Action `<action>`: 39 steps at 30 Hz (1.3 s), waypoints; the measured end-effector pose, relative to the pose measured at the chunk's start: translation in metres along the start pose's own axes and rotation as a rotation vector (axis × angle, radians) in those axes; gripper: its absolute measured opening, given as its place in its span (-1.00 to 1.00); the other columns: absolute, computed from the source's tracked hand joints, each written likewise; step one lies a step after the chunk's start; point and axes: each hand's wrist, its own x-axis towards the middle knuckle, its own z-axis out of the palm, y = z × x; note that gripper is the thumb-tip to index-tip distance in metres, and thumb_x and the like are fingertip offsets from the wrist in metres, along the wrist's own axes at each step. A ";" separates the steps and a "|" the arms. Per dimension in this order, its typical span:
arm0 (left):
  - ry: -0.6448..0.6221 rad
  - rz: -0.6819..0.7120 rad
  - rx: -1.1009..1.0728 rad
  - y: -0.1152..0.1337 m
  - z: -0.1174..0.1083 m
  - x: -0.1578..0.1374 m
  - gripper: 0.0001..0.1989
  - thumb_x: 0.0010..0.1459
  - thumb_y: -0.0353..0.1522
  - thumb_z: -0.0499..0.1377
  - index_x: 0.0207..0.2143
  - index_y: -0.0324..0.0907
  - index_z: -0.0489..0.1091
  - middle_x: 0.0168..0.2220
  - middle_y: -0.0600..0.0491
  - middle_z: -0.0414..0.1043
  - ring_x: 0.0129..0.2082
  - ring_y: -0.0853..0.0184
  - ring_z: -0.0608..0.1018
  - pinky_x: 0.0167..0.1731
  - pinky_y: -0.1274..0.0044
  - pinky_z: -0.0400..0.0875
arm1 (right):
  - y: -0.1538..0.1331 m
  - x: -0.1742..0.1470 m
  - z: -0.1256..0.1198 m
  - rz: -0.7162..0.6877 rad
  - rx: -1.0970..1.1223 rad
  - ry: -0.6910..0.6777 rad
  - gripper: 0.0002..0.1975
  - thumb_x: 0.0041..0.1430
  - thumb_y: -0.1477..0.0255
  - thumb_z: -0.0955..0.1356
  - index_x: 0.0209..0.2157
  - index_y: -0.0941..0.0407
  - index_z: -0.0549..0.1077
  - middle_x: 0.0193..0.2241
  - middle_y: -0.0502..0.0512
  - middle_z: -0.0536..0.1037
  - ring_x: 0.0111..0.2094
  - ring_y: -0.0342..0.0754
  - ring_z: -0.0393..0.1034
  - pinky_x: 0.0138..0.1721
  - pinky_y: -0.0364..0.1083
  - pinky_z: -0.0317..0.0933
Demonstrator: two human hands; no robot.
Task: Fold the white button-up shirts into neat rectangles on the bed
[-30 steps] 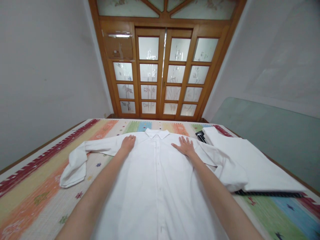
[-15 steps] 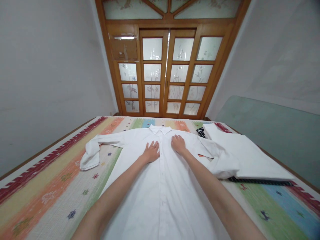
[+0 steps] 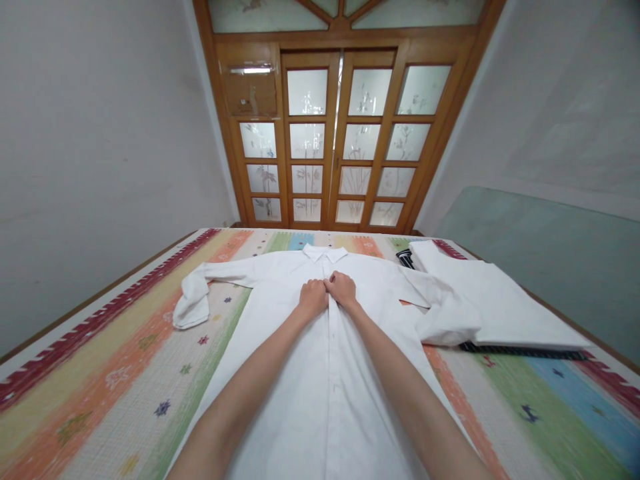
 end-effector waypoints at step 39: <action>-0.231 -0.014 -0.030 -0.092 -0.003 0.045 -0.04 0.09 0.18 -0.04 0.35 -0.24 -0.07 0.39 -0.17 -0.15 0.37 -0.02 -0.05 0.27 0.12 -0.19 | 0.015 0.008 0.021 -0.136 0.269 0.162 -0.90 0.10 0.50 0.33 -0.33 0.12 0.49 -0.40 0.04 0.50 -0.38 -0.10 0.32 -0.31 -0.16 0.10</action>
